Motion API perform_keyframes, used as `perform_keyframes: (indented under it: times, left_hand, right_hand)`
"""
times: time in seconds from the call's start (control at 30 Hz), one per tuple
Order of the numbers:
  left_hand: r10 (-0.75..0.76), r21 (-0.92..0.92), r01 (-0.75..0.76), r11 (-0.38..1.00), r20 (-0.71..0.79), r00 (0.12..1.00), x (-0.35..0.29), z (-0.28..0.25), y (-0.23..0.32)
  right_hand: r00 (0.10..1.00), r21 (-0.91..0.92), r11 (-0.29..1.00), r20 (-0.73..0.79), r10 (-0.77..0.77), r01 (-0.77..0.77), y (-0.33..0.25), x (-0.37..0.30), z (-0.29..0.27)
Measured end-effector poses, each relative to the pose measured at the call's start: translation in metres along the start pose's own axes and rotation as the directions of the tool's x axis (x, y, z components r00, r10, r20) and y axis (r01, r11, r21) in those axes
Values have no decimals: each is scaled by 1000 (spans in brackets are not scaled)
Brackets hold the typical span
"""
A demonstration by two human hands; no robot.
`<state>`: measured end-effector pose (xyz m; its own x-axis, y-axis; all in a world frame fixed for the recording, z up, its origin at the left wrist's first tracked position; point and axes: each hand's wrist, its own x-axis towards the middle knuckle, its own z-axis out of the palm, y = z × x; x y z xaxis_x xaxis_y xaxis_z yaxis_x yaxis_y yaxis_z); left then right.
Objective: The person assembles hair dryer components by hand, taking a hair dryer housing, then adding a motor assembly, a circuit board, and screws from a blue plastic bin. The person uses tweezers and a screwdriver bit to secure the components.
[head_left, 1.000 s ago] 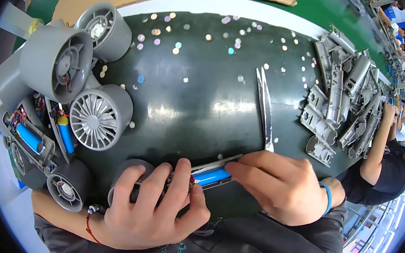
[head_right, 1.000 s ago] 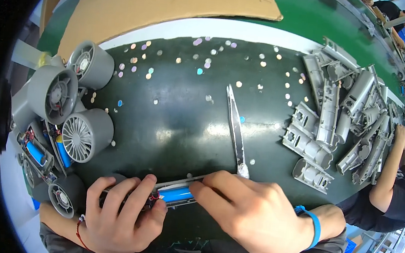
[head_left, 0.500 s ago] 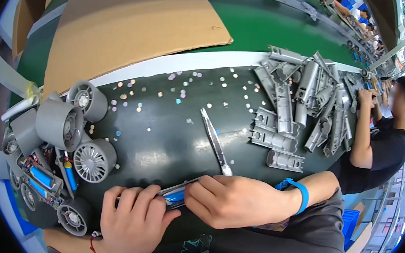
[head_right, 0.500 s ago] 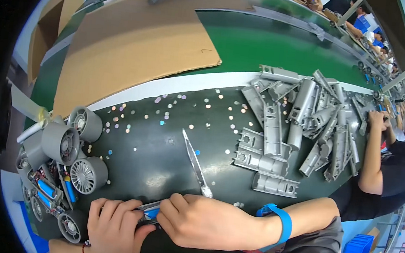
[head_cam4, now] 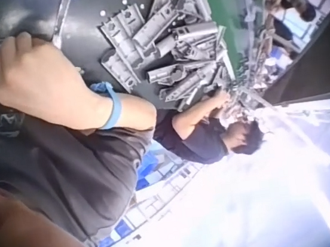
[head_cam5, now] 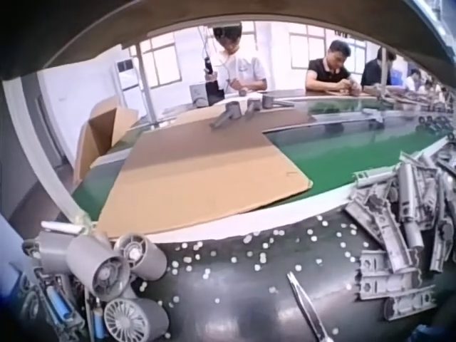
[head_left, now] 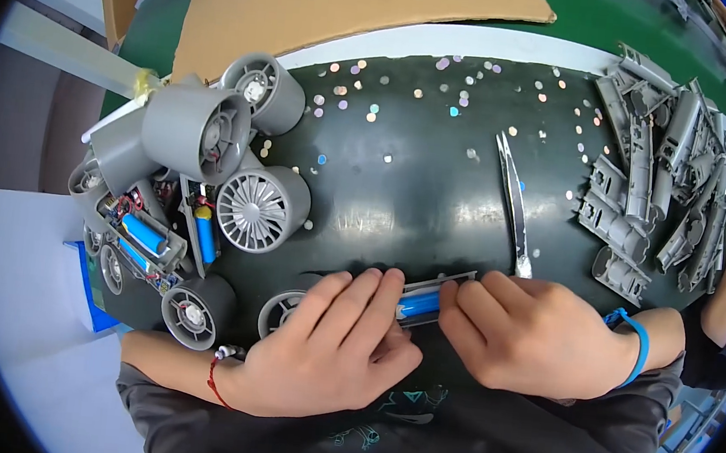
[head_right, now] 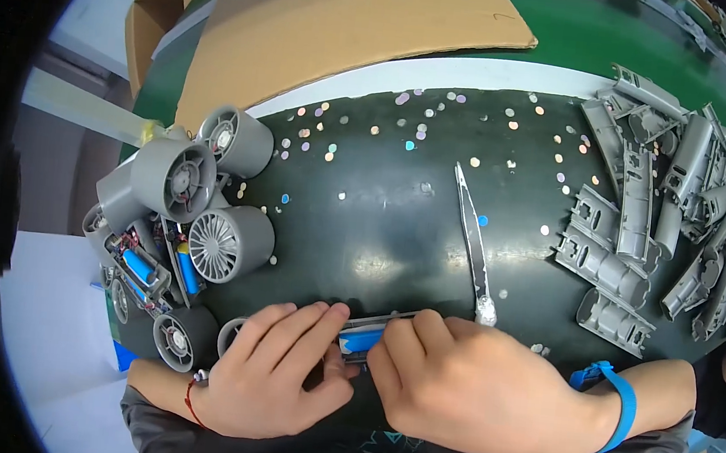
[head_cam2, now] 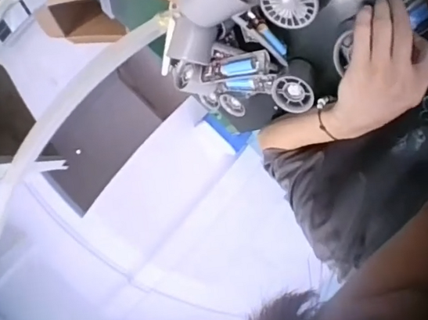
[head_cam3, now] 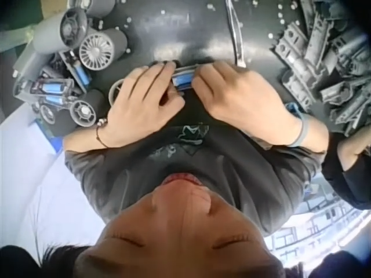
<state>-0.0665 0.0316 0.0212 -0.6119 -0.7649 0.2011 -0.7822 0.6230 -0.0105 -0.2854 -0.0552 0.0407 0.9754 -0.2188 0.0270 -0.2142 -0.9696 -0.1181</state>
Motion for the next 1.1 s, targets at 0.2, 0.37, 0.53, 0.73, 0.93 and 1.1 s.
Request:
perform_keyframes:
  times: [0.2, 0.37, 0.53, 0.73, 0.93, 1.1]
  left_hand:
    - [-246, -26, 245, 969, -24, 969, -6, -6, 4]
    - [-232, -128, 232, 964, 17, 973, -9, -4, -3]
    - [-196, -102, 190, 977, -51, 979, -8, -3, -2]
    - [-8, 49, 10, 999, -37, 999, -11, -2, 0]
    - [-80, -35, 80, 996, -14, 997, -6, -7, 1]
    - [-293, -286, 296, 911, 53, 955, -1, -12, -5]
  right_hand:
    - [997, 12, 1000, -70, -26, 27, 7, 2, 11]
    - [999, 94, 995, -32, -41, 44, 11, 4, 7]
    - [997, 140, 989, -57, -48, 56, 18, 8, 9]
    - [998, 194, 981, -62, 25, -13, 13, 7, 11]
    - [999, 149, 988, -28, 37, -32, 9, 5, 6]
    - [1000, 200, 980, -18, 9, -6, 17, 7, 7]
